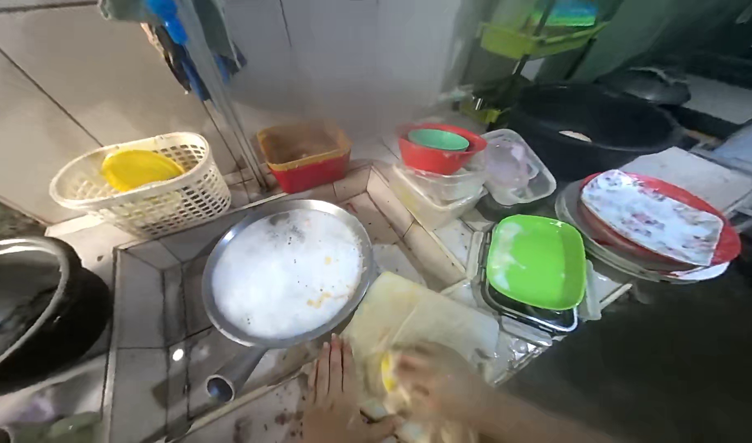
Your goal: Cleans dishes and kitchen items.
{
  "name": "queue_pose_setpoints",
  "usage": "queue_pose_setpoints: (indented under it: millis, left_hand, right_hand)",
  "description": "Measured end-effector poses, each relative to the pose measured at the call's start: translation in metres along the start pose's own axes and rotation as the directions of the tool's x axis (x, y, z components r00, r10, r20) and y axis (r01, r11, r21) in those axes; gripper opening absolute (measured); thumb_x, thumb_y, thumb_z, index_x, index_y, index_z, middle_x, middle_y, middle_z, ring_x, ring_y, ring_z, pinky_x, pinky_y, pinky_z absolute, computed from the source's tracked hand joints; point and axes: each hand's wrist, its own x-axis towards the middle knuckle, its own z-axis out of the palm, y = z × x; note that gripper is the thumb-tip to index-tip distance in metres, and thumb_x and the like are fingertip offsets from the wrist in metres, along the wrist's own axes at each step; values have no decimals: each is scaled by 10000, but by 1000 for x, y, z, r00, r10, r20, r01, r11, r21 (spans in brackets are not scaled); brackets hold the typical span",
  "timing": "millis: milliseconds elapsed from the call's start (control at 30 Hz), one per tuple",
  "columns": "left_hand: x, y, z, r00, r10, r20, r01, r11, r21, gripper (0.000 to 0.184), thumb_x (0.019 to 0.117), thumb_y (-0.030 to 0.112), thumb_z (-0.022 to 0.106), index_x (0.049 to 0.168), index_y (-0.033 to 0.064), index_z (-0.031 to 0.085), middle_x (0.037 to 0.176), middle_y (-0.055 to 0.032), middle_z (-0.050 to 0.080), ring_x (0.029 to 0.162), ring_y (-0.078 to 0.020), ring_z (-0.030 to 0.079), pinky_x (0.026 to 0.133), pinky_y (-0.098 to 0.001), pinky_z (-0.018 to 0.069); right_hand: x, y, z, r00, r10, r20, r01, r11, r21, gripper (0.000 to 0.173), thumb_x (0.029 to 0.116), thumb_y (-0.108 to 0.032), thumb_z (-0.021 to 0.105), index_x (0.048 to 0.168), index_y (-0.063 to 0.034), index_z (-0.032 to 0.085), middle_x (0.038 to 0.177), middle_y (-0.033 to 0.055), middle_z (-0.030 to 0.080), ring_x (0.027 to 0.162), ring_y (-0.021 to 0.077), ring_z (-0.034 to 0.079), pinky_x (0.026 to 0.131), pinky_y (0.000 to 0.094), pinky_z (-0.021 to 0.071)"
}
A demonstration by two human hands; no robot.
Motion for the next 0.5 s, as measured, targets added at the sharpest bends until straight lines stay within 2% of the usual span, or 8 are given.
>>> queue_pose_setpoints:
  millis: [67, 133, 200, 233, 267, 333, 433, 500]
  left_hand:
    - [3, 4, 0, 999, -38, 26, 38, 999, -12, 1259, 676, 807, 657, 1470, -141, 424, 1548, -319, 397, 1430, -501, 399, 1153, -629, 322]
    - [6, 7, -2, 995, -78, 57, 80, 996, -37, 1269, 656, 790, 696, 1492, -120, 408, 1572, -300, 374, 1452, -487, 371, 1174, -611, 300]
    - [8, 7, -6, 994, -86, 74, 90, 994, -58, 1261, 628, 751, 753, 1500, -96, 416, 1576, -286, 377, 1454, -471, 377, 1177, -597, 303]
    - [7, 7, -6, 994, -78, 74, 82, 995, -57, 1237, 630, 739, 758, 1492, -88, 437, 1573, -276, 390, 1452, -465, 386, 1175, -598, 304]
    - [8, 7, -6, 994, -73, 78, 77, 996, -48, 1205, 653, 748, 741, 1482, -79, 457, 1577, -264, 391, 1452, -463, 386, 1174, -603, 303]
    - [10, 8, -2, 992, -87, 92, 92, 994, -53, 1155, 697, 757, 713, 1481, -56, 471, 1609, -232, 356, 1479, -451, 343, 1186, -606, 274]
    - [6, 7, 1, 993, -99, 62, 103, 993, -60, 1161, 676, 774, 711, 1468, -48, 494, 1615, -204, 359, 1484, -437, 342, 1187, -595, 280]
    - [7, 7, -1, 993, -90, 79, 95, 993, -69, 1161, 655, 742, 752, 1457, -58, 502, 1601, -215, 378, 1473, -446, 356, 1187, -601, 272]
  right_hand:
    - [21, 21, -12, 987, 128, 95, -125, 992, -29, 171, 931, -51, 673, 1062, -37, 783, 1116, 148, 735, 1004, 386, 698, 816, 547, 572]
    - [19, 8, -13, 950, 269, 159, -272, 962, -4, 211, 972, -78, 624, 1130, -35, 758, 1185, 170, 703, 1095, 419, 650, 894, 575, 538]
    - [-9, -7, -1, 999, 36, 24, -35, 998, -44, 163, 873, -91, 663, 985, -59, 777, 1013, 140, 738, 921, 386, 709, 720, 526, 597]
    - [-12, -4, 0, 999, -47, 17, 47, 998, -45, 153, 861, -83, 679, 972, -71, 783, 990, 122, 742, 895, 372, 713, 695, 525, 599]
    - [-1, 2, -4, 996, -47, 72, 50, 997, -50, 180, 882, -72, 667, 1018, -70, 785, 1033, 124, 745, 937, 377, 710, 736, 545, 591]
    - [41, 13, -9, 972, 129, 196, -121, 991, -49, 249, 954, -44, 632, 1171, -47, 754, 1193, 167, 708, 1102, 424, 653, 883, 600, 527]
    - [38, -4, -2, 968, 216, 131, -212, 976, -45, 222, 951, -45, 647, 1142, -40, 760, 1172, 174, 704, 1086, 428, 645, 881, 596, 531]
    - [-14, -11, -3, 998, 26, 57, -19, 994, -110, 167, 896, -93, 661, 1005, -87, 788, 1012, 119, 743, 921, 381, 707, 720, 549, 588]
